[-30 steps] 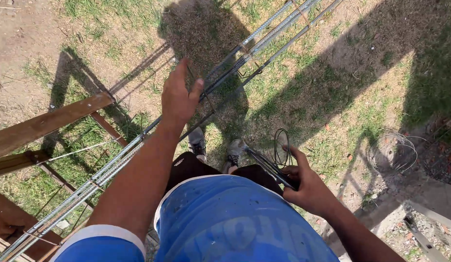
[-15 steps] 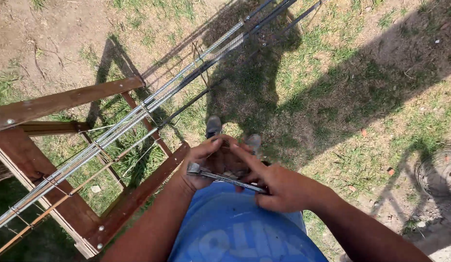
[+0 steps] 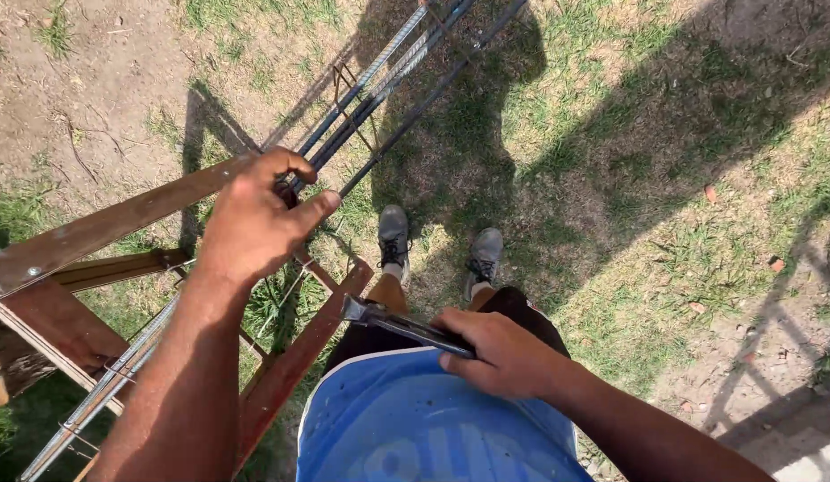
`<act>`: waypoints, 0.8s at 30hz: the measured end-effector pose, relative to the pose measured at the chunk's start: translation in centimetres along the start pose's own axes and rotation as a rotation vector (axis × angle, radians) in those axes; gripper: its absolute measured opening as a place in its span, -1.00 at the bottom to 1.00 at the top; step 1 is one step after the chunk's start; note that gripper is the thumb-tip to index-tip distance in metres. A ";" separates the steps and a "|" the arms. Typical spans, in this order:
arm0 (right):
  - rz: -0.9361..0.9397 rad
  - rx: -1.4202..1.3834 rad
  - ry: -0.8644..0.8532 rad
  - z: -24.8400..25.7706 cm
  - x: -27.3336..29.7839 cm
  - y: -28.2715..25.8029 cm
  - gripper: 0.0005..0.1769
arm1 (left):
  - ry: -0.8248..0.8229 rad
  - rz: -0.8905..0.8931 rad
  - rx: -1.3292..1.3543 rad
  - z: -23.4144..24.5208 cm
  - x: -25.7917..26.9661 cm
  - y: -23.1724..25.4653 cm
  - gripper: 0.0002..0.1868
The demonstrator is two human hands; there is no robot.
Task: The person ties a metal rebar cage using wire and pliers. They wrap the wire around the rebar intersections by hand and then use pliers to twist and secure the wire, repeating this process at multiple points along the structure.
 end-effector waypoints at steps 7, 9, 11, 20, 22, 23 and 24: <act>0.179 -0.684 0.211 -0.5 -5.9 -2.4 -0.68 | -0.217 0.249 0.416 -5.2 -4.3 -4.8 -0.66; 0.184 -0.886 0.229 0.4 -7.1 -3.1 -0.59 | -0.162 0.321 0.546 -4.4 -3.8 -5.3 -0.58; 0.217 -0.817 0.277 2.6 -7.8 -4.6 -0.55 | -0.188 0.498 0.806 -4.0 -3.3 -6.1 -0.46; -0.128 0.086 0.173 6.1 -12.1 -3.3 -0.55 | 0.259 -0.206 0.200 13.7 -6.4 -4.8 -0.57; -0.079 -0.011 0.128 5.7 -13.1 -2.4 -0.60 | 0.180 -0.084 0.734 15.4 -5.2 -4.8 -0.61; -0.032 -0.120 0.089 5.5 -13.4 -2.1 -0.65 | 0.078 0.048 1.260 15.2 -4.6 -4.8 -0.64; -0.028 -0.106 0.078 5.5 -13.6 -1.9 -0.65 | 0.094 0.040 1.265 17.4 -4.0 -4.7 -0.64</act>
Point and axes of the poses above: each hand's wrist, its own x-axis away from the middle knuckle, its own z-axis out of the back of the hand, y = z × x, the point moved 8 cm from there along -x, towards the middle knuckle, and after that the axes turned 2 degrees about -z, right-handed, at the moved point
